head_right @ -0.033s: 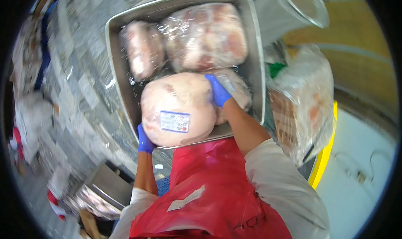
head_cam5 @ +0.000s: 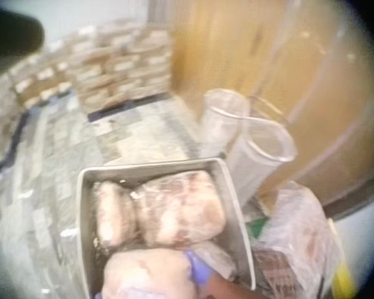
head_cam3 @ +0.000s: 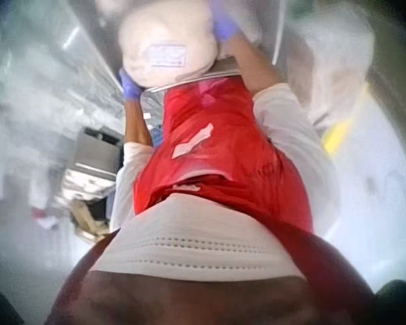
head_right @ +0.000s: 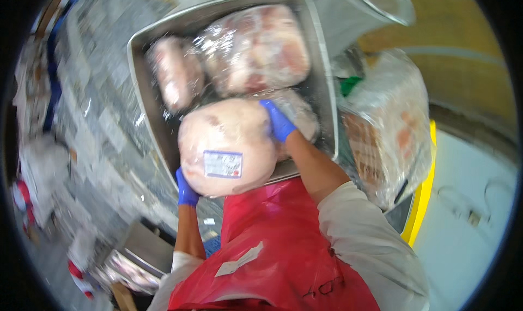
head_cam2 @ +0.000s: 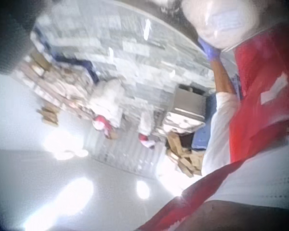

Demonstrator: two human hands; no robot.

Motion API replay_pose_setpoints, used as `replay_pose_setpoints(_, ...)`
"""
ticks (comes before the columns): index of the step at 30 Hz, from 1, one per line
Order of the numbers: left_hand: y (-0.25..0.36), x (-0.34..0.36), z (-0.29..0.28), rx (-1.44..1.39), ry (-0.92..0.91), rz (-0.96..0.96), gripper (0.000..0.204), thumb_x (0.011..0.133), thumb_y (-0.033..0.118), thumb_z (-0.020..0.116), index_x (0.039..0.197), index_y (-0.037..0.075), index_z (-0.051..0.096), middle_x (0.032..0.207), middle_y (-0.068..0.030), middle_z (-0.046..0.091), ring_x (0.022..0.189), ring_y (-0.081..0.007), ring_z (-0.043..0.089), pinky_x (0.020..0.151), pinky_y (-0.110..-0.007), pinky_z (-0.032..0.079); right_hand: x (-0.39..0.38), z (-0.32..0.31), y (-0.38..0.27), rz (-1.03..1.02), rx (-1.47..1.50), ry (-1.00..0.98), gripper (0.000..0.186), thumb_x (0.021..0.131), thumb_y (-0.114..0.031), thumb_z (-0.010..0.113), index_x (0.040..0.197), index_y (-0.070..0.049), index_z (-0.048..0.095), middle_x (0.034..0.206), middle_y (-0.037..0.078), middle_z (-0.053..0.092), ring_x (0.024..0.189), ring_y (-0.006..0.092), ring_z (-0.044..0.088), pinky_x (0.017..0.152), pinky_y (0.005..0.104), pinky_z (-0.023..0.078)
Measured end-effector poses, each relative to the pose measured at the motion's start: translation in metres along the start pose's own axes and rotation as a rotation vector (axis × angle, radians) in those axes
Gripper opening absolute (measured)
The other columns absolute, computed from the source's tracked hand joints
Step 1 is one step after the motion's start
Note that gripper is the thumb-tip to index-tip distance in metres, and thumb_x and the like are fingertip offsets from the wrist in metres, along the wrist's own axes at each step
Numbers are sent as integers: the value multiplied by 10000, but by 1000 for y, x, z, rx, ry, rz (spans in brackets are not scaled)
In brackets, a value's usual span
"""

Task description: The person trims fat and connective tissue from large cuts of raw meat using a knife. They place the trimmed pieces into a metal tray and continue processing additional cuts from a plastic-wrapped package.

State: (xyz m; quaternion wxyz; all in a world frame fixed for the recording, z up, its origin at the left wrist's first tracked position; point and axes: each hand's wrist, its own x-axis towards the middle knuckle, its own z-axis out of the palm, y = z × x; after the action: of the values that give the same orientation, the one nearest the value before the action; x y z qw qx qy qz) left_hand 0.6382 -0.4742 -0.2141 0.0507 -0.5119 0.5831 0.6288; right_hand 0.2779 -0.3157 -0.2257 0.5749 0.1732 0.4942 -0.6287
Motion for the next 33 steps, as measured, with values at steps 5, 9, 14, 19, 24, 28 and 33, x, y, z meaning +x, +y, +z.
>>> replay_pose_setpoints(5,38,-61,26,-576,-96,-34,511,1049,368,393,1424,33,489,1334,-100,598,1155,-235,606,987,-378,488,-115,-28,-12,56,297,36,482,960,-346,576,1338,-48,561,1229,107,625,1106,198,586,979,371,489)
replay_pose_setpoints(9,124,-105,65,-487,-148,-90,500,1046,341,411,1424,21,480,1366,-108,581,1180,-236,601,1005,-383,487,-211,-55,-36,-349,206,8,440,961,-321,570,1282,-22,603,1172,85,657,1068,177,606,963,360,494)
replay_pose_setpoints(14,208,-122,142,-475,-310,-14,514,1034,385,412,1414,51,501,1362,-91,589,1176,-235,602,1018,-378,468,-290,-123,-71,-554,319,-7,323,1001,-235,505,1191,-24,659,1113,48,687,992,141,627,909,342,510)
replay_pose_setpoints(19,298,-114,237,-303,-407,292,535,1053,415,387,1428,48,493,1367,-62,575,1268,-192,524,1093,-344,390,-367,-201,-127,-812,458,124,372,1032,-239,422,1244,-17,632,1178,120,689,1092,216,639,998,375,494)
replay_pose_setpoints(24,402,-112,358,-13,-454,752,423,1035,234,514,1367,-28,487,1312,-123,558,1234,-213,502,1075,-362,391,-413,-298,-168,-987,593,106,421,1032,-299,417,1286,-31,618,1283,124,655,1170,246,611,1047,399,464)
replay_pose_setpoints(28,429,-163,443,176,-401,1004,516,900,140,706,1338,-32,494,1294,-137,551,1215,-230,505,1086,-372,378,-421,-359,-177,-926,751,220,450,1045,-350,407,1320,-51,600,1347,113,620,1225,246,579,1100,401,418)
replay_pose_setpoints(33,415,-226,481,617,-401,1445,872,638,279,906,1367,28,498,1321,-179,484,1265,-354,457,1107,-466,354,-433,-410,-157,-878,794,-40,498,1062,-408,390,1380,-56,542,1378,110,592,1217,224,575,1118,381,402)
